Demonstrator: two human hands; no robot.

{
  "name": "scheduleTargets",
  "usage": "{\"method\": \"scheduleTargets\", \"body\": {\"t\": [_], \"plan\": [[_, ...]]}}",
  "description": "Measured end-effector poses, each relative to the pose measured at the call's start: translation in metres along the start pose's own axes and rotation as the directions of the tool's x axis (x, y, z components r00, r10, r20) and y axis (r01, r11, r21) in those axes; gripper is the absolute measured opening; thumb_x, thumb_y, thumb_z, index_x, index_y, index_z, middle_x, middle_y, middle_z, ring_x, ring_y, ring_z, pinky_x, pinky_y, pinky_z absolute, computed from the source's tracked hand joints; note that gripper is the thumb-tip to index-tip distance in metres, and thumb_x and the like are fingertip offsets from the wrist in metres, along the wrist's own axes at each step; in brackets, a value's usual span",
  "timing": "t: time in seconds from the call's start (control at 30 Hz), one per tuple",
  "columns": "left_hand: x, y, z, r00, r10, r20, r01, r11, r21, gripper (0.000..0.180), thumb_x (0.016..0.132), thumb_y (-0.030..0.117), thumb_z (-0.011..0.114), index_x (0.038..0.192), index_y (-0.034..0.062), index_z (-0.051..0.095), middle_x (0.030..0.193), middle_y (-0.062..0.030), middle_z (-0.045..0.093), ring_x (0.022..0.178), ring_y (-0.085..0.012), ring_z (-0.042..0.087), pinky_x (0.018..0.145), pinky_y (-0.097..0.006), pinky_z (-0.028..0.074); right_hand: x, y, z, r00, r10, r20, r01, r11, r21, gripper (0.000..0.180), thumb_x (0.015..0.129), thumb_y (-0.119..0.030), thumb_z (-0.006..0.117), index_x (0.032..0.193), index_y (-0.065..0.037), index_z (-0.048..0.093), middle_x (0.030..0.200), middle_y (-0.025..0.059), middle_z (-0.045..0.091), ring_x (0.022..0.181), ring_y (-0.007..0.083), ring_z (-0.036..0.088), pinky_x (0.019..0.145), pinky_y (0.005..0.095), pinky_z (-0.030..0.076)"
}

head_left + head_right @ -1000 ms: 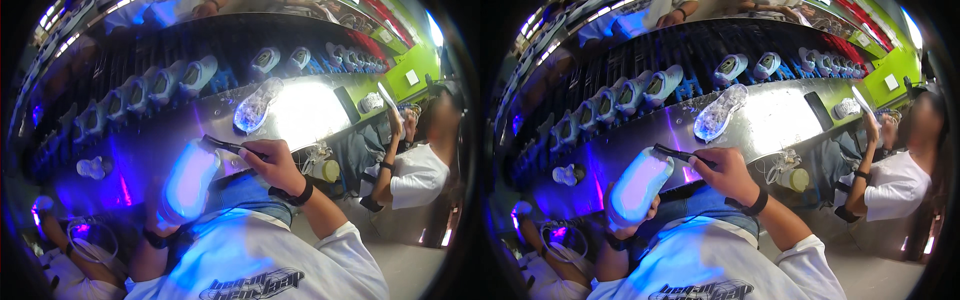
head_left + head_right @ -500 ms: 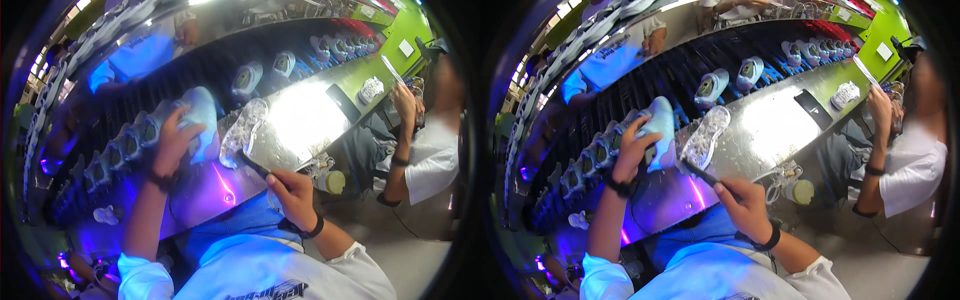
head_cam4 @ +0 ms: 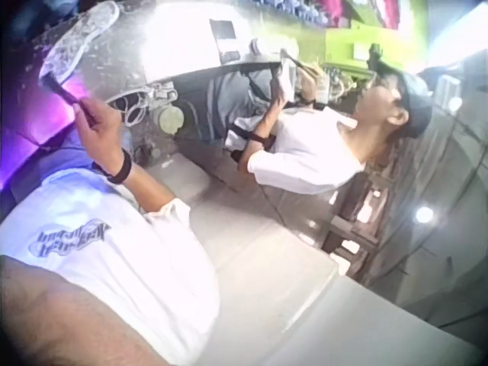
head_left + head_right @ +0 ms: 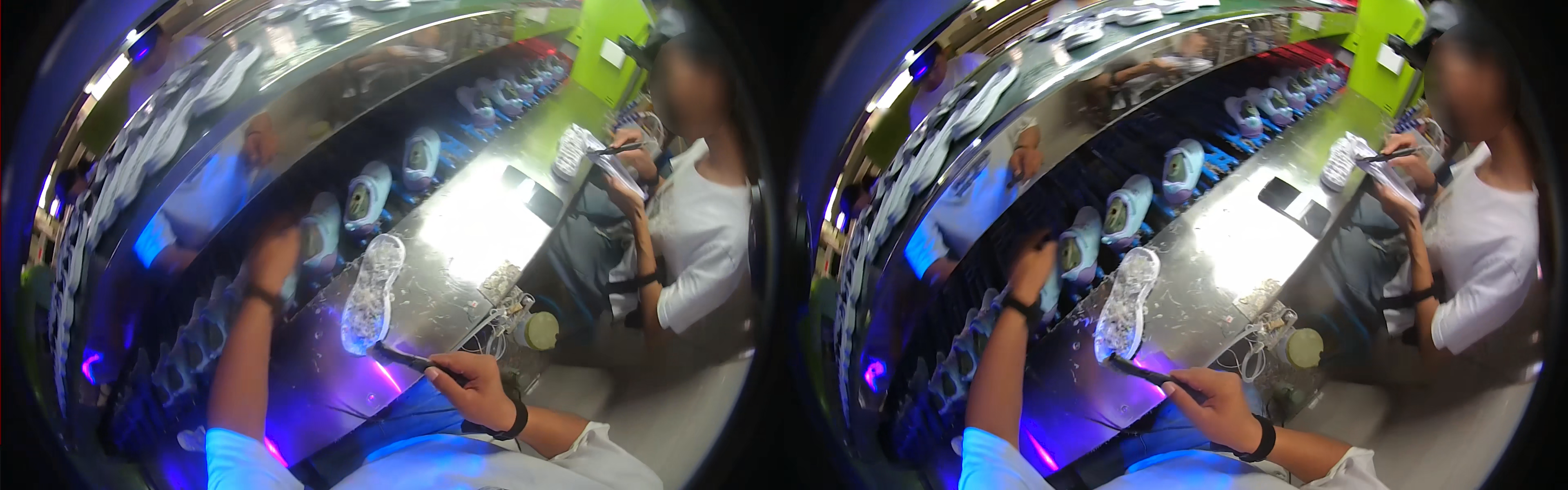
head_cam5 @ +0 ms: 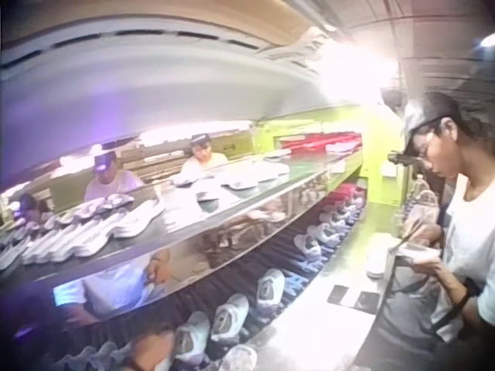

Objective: The person uses a brush to scrub the soles of white sneakers on a factory assembly line. They repeatedly pick up shoes from a conveyor belt, scrub the bottom surface, and place them back on the belt. A coworker is visible in the background performing similar tasks.

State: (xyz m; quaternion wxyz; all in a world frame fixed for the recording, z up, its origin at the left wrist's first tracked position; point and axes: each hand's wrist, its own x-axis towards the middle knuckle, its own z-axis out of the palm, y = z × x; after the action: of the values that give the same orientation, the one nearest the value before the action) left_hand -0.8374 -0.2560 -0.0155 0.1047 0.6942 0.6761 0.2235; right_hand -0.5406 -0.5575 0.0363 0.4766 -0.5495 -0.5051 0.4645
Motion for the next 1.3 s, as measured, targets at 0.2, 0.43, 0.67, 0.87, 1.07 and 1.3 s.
{"method": "scheduleTargets", "body": {"t": [0.2,0.43,0.67,0.87,1.07,1.3], "plan": [[-0.053,-0.107,-0.070,0.987,-0.051,0.150,0.003,0.954,0.301,0.054,0.076,0.028,0.084,0.126,0.0096,0.073,0.121,-0.0198,0.072,0.116,-0.0361,0.068,0.097,-0.043,0.055,-0.007,-0.008,0.011,0.997,-0.003,0.077,-0.002,0.998,0.057,0.022,0.096,-0.018,0.077,0.107,0.001,0.076,0.074,0.0119,0.069,0.060,0.0120,0.060,0.056,0.0286,0.047],[-0.074,-0.158,-0.071,0.994,-0.069,0.088,0.084,0.982,-0.168,0.069,0.064,0.016,0.089,0.131,0.0146,0.071,0.130,-0.0115,0.069,0.117,-0.0274,0.068,0.100,-0.039,0.053,-0.018,-0.024,0.018,0.995,-0.085,0.053,0.083,0.996,0.027,0.020,0.094,-0.018,0.078,0.102,0.000,0.078,0.070,0.0128,0.068,0.057,0.0156,0.061,0.055,0.0302,0.047],[-0.195,-0.095,-0.142,0.920,-0.318,0.230,0.287,0.143,-0.947,0.046,0.092,0.011,0.070,0.136,-0.0013,0.061,0.122,-0.0073,0.070,0.111,-0.0220,0.068,0.096,-0.035,0.053,-0.030,-0.028,0.025,0.985,-0.091,0.144,0.099,0.994,-0.048,0.021,0.094,-0.020,0.077,0.105,-0.002,0.078,0.069,0.0141,0.067,0.056,0.0190,0.060,0.055,0.0330,0.047],[-0.310,-0.106,-0.159,0.914,-0.397,-0.082,0.126,0.471,-0.873,0.044,0.093,0.009,0.070,0.136,0.0062,0.061,0.123,-0.0068,0.069,0.115,-0.0219,0.065,0.102,-0.038,0.051,-0.030,-0.032,0.055,0.947,-0.072,0.314,0.119,0.984,-0.132,0.024,0.097,-0.017,0.076,0.110,0.004,0.075,0.066,0.0074,0.062,0.060,0.0091,0.051,0.055,0.0303,0.041],[-0.357,-0.031,-0.155,0.923,-0.271,-0.272,0.044,0.778,-0.626,0.064,0.071,0.014,0.093,0.126,0.0037,0.062,0.116,-0.0090,0.071,0.099,-0.0221,0.070,0.088,-0.040,0.057,-0.031,-0.025,0.089,0.895,0.056,0.443,0.032,0.982,-0.188,0.026,0.099,-0.018,0.073,0.105,0.006,0.074,0.065,0.0058,0.058,0.060,0.0073,0.047,0.054,0.0313,0.039],[-0.426,-0.015,-0.139,0.898,-0.037,-0.439,-0.063,0.976,-0.210,0.072,0.068,0.007,0.084,0.134,0.0016,0.056,0.131,-0.0195,0.061,0.126,-0.0398,0.059,0.112,-0.051,0.045,-0.030,-0.007,0.123,0.820,0.132,0.557,0.005,0.972,-0.237,0.030,0.100,-0.026,0.070,0.104,0.003,0.076,0.064,0.0072,0.060,0.060,0.0093,0.052,0.055,0.0322,0.042]]}}
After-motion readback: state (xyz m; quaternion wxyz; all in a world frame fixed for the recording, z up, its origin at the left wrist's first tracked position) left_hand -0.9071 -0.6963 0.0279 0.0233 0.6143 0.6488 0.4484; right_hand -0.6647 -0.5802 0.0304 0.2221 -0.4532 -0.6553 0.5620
